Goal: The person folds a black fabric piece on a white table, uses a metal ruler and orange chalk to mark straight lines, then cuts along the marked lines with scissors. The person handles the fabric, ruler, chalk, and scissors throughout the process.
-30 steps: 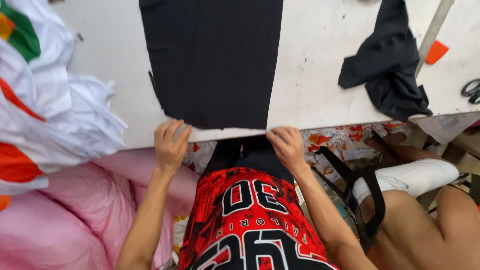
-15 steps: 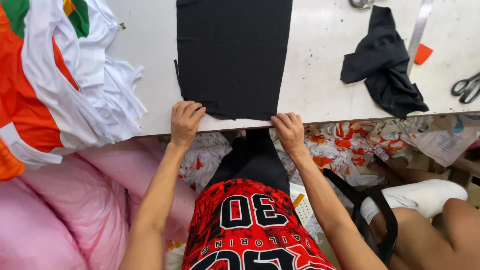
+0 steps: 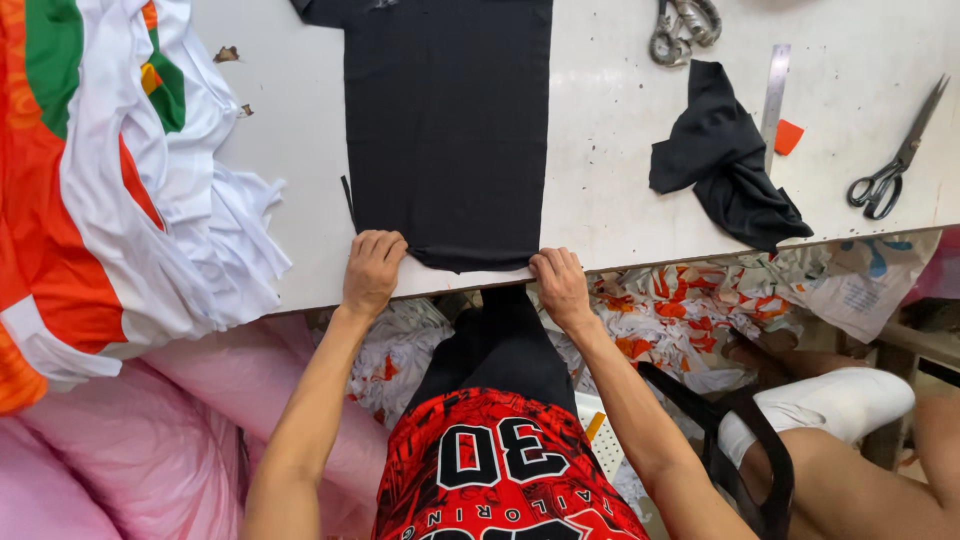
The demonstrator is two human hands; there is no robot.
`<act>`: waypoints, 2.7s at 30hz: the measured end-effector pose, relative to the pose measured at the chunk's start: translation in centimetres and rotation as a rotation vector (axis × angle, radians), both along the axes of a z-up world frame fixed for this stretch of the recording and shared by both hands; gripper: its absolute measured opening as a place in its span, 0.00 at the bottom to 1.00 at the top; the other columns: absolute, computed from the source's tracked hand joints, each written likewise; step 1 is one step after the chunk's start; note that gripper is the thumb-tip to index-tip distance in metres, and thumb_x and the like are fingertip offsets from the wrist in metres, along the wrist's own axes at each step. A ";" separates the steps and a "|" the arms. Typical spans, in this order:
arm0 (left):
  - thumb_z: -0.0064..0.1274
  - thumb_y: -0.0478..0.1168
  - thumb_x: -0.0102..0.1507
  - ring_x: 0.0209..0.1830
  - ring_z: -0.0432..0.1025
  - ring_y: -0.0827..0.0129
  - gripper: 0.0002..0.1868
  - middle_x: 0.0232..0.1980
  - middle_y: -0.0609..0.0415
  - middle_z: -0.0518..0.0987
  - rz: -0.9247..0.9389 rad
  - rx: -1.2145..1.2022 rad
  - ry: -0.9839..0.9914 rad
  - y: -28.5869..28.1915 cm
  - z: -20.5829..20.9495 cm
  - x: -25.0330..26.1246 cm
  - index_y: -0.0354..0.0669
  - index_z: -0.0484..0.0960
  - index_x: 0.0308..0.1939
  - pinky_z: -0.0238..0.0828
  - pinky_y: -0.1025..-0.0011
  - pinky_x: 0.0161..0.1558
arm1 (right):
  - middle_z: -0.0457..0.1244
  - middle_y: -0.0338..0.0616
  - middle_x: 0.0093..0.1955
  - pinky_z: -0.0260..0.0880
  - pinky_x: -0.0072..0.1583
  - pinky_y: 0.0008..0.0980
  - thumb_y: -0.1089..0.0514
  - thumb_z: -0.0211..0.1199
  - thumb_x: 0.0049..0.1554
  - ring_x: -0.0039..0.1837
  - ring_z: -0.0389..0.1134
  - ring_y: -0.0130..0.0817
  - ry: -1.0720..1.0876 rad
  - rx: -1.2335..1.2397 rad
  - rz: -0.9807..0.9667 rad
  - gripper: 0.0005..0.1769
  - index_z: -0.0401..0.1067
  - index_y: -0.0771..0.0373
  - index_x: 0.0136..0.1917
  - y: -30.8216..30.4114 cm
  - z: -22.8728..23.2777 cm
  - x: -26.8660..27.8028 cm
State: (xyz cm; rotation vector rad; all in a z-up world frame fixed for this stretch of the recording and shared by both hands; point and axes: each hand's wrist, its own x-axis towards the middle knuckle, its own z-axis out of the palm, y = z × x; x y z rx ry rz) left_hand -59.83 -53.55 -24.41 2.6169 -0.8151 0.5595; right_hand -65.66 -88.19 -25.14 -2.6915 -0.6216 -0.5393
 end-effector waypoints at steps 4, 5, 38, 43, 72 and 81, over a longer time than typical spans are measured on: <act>0.48 0.37 0.72 0.43 0.72 0.61 0.07 0.39 0.53 0.74 -0.020 0.016 -0.018 0.1 -0.8 0.4 0.42 0.79 0.40 0.73 0.62 0.52 | 0.60 0.46 0.43 0.66 0.47 0.38 0.58 0.51 0.68 0.43 0.64 0.46 0.145 0.042 -0.010 0.10 0.70 0.61 0.47 -0.6 -0.1 -0.7; 0.48 0.37 0.72 0.43 0.72 0.61 0.07 0.39 0.53 0.74 -0.023 0.013 -0.019 0.0 -0.3 0.7 0.42 0.79 0.40 0.73 0.62 0.52 | 0.60 0.46 0.43 0.66 0.47 0.38 0.58 0.51 0.68 0.43 0.64 0.46 0.144 0.039 -0.014 0.10 0.70 0.61 0.47 -0.9 0.9 -0.4; 0.40 0.42 0.73 0.51 0.73 0.65 0.09 0.40 0.55 0.75 -0.327 0.261 0.648 3.6 1.6 -6.0 0.48 0.74 0.41 0.64 0.59 0.66 | 0.60 0.41 0.41 0.72 0.40 0.45 0.49 0.48 0.67 0.38 0.70 0.50 0.976 -0.049 -0.014 0.08 0.63 0.52 0.49 -0.1 7.1 -8.5; 0.51 0.45 0.68 0.62 0.71 0.51 0.13 0.57 0.43 0.77 -0.364 0.217 0.610 -4.0 4.8 5.9 0.43 0.78 0.52 0.61 0.50 0.67 | 0.58 0.41 0.40 0.72 0.39 0.46 0.50 0.48 0.67 0.38 0.70 0.52 0.917 0.011 -0.063 0.06 0.62 0.51 0.50 0.6 6.5 -8.6; 0.60 0.71 0.55 0.67 0.67 0.50 0.45 0.63 0.48 0.74 -0.038 -0.160 0.450 -4.6 1.0 -12.9 0.43 0.76 0.63 0.61 0.46 0.70 | 0.65 0.45 0.45 0.73 0.49 0.43 0.60 0.58 0.65 0.47 0.71 0.51 0.795 0.358 -0.081 0.02 0.70 0.59 0.48 -0.5 11.0 -7.2; 0.52 0.49 0.67 0.59 0.69 0.54 0.17 0.56 0.51 0.75 0.169 -0.074 0.035 -6.8 -3.3 -12.5 0.47 0.80 0.55 0.63 0.48 0.62 | 0.67 0.44 0.50 0.74 0.51 0.38 0.63 0.59 0.65 0.51 0.73 0.46 0.633 0.358 -0.026 0.01 0.70 0.60 0.49 -0.5 10.9 -7.6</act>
